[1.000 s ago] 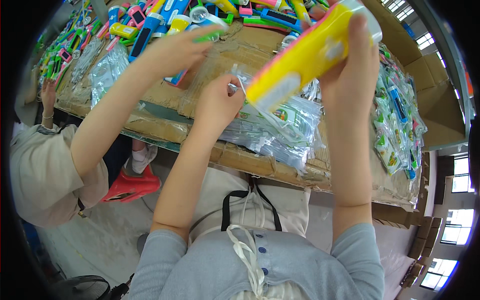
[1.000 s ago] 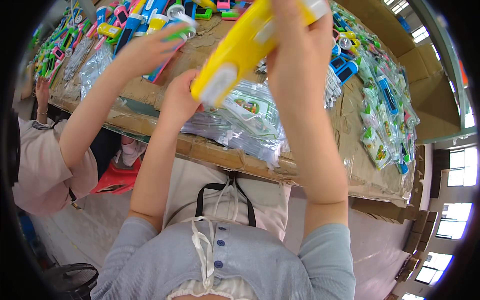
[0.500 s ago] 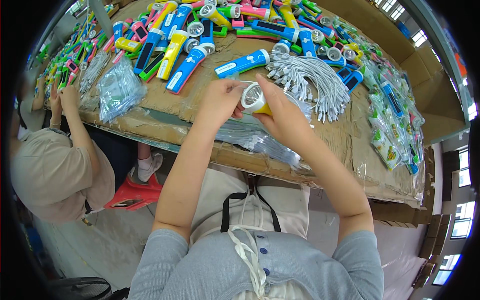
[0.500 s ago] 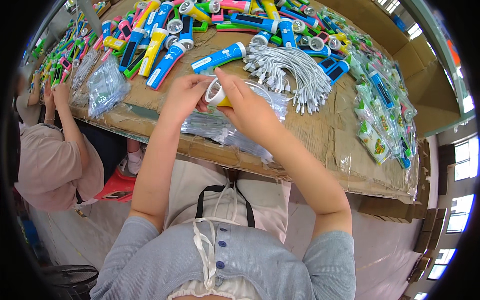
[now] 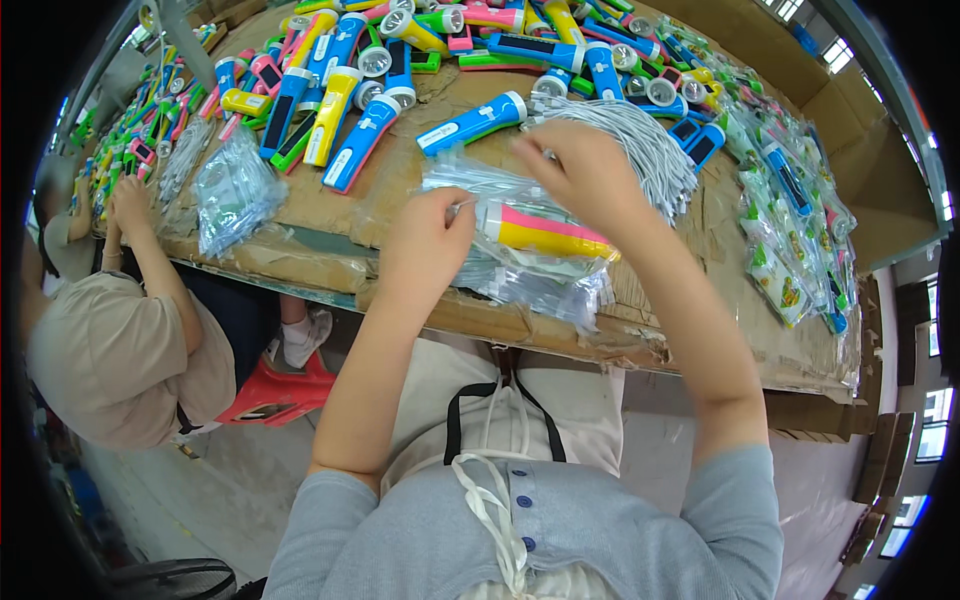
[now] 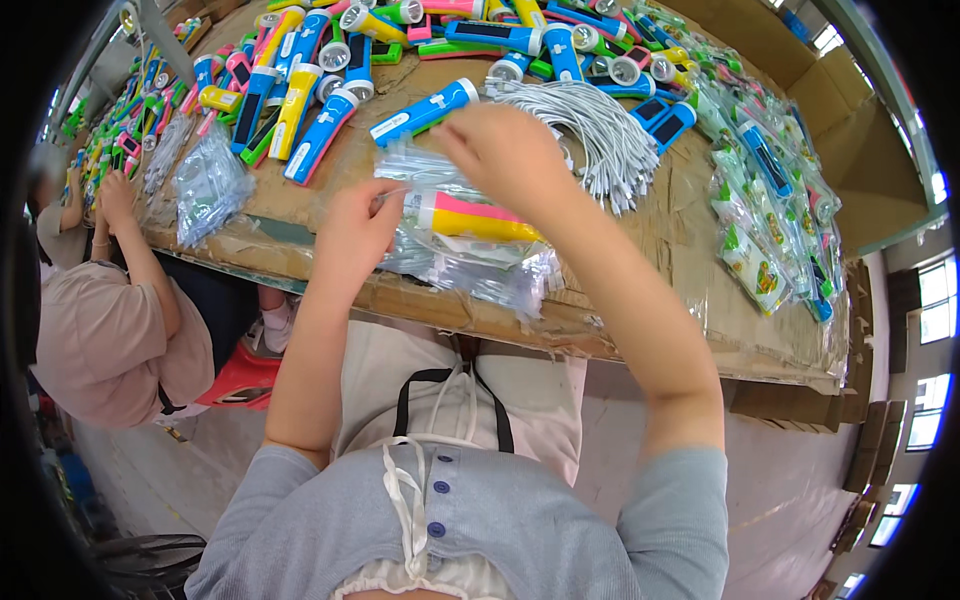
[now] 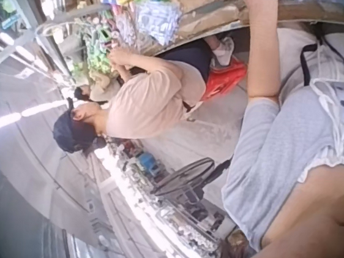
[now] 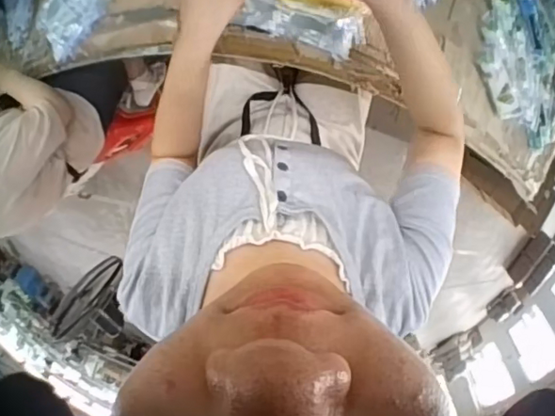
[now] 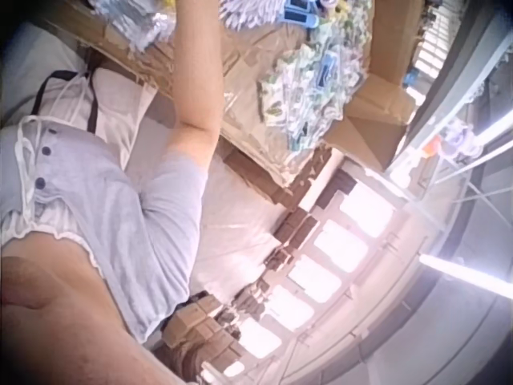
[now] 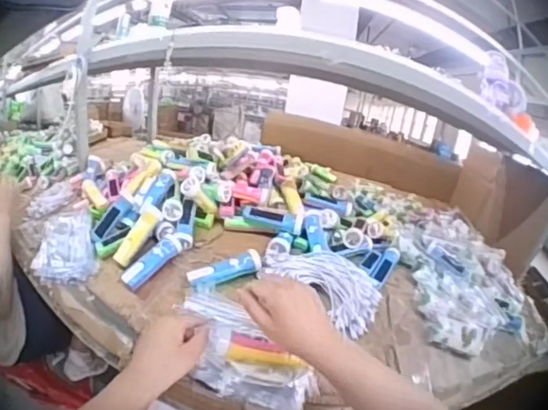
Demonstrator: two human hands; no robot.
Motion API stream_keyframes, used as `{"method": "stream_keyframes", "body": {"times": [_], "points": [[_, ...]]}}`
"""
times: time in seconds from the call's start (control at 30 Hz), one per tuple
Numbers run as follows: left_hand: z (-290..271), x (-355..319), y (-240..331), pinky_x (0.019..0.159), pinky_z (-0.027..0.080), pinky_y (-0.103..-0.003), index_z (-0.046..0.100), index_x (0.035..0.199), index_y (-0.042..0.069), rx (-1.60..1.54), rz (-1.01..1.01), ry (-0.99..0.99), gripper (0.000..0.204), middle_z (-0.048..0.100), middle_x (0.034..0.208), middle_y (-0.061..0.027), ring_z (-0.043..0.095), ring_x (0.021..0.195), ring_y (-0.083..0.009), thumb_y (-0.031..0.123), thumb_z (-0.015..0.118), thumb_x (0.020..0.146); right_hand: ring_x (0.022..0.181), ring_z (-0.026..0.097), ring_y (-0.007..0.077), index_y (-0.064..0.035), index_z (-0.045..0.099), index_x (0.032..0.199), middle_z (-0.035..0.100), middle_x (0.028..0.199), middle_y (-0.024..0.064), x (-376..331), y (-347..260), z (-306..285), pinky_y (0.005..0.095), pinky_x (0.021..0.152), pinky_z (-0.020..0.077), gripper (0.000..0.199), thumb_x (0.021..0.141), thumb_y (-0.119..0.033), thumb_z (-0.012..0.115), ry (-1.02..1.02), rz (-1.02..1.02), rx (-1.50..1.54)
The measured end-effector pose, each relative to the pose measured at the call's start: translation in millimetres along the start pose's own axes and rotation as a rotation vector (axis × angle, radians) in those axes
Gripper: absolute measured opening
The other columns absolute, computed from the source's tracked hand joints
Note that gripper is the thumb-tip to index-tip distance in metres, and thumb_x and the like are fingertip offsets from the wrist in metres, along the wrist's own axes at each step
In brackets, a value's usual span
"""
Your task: Placing small colorful flashlights into plastic bags.
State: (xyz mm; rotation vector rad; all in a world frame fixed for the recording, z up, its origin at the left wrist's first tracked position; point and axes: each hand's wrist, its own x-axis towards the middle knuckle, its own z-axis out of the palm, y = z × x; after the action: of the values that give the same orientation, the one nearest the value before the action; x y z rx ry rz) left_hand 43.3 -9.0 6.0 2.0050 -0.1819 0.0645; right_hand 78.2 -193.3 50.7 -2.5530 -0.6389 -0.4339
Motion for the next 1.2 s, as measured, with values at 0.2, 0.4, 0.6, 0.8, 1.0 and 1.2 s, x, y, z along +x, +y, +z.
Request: {"method": "stream_keyframes", "body": {"times": [0.2,0.4,0.6,0.8,1.0,1.2], "points": [[3.3,-4.3,0.6,0.05,0.041,-0.036,0.068,0.088,0.004,0.372,0.195,0.146,0.018,0.055,0.058,-0.0106,0.054,0.051,-0.0214,0.02,0.065,0.079,0.069,0.063,0.0246,-0.0057,0.07,0.086,0.067,0.077,0.011,55.9,7.2,52.6,0.0339,0.063,0.0486,0.025,0.077,-0.028,0.066,-0.818,0.117,-0.132],[-9.6,-0.8,-2.1,0.06,0.043,-0.038,0.069,0.082,0.006,0.515,0.346,0.11,0.021,0.058,0.076,-0.0113,0.058,0.07,-0.0278,0.026,0.068,0.077,0.069,0.064,0.0205,-0.0041,0.07,0.087,0.067,0.077,0.0115,56.7,3.9,34.6,0.0319,0.062,0.0491,0.024,0.077,-0.025,0.065,-0.641,0.056,0.256],[-1.3,0.8,3.8,0.061,0.043,-0.039,0.068,0.08,0.005,0.499,0.37,0.009,0.021,0.056,0.079,-0.0115,0.057,0.071,-0.0293,0.026,0.068,0.078,0.078,0.064,0.0269,-0.0034,0.068,0.09,0.067,0.083,0.0145,47.6,-3.5,53.8,0.0377,0.068,0.0493,0.022,0.074,-0.017,0.062,-0.801,0.051,-0.104],[-17.4,15.6,-9.0,0.054,0.043,-0.035,0.068,0.082,0.002,0.261,0.212,-0.051,0.022,0.055,0.065,-0.0096,0.058,0.057,-0.0177,0.025,0.066,0.082,0.069,0.063,0.014,0.0005,0.064,0.091,0.064,0.075,0.0071,15.1,-15.4,-9.5,0.0266,0.062,0.0491,0.014,0.085,-0.009,0.057,-0.084,0.101,0.459],[-18.8,30.8,-4.3,0.046,0.045,-0.028,0.066,0.092,0.001,-0.107,-0.161,-0.198,0.026,0.062,0.062,-0.0103,0.06,0.048,-0.0149,0.026,0.062,0.084,0.067,0.062,0.0247,-0.0021,0.063,0.09,0.064,0.074,0.011,-35.2,-18.3,1.4,0.0328,0.063,0.0489,0.012,0.082,-0.01,0.059,-0.027,0.105,0.393],[-11.0,36.3,1.2,0.05,0.048,-0.024,0.059,0.108,0.0,-0.494,-0.175,-0.181,0.03,0.06,0.063,-0.0033,0.06,0.053,-0.0136,0.019,0.059,0.084,0.096,0.055,0.0342,0.0,0.061,0.094,0.061,0.103,0.0165,-16.3,-3.9,49.9,0.0411,0.084,0.0434,0.015,0.086,-0.011,0.053,-0.095,-0.3,0.113]]}}
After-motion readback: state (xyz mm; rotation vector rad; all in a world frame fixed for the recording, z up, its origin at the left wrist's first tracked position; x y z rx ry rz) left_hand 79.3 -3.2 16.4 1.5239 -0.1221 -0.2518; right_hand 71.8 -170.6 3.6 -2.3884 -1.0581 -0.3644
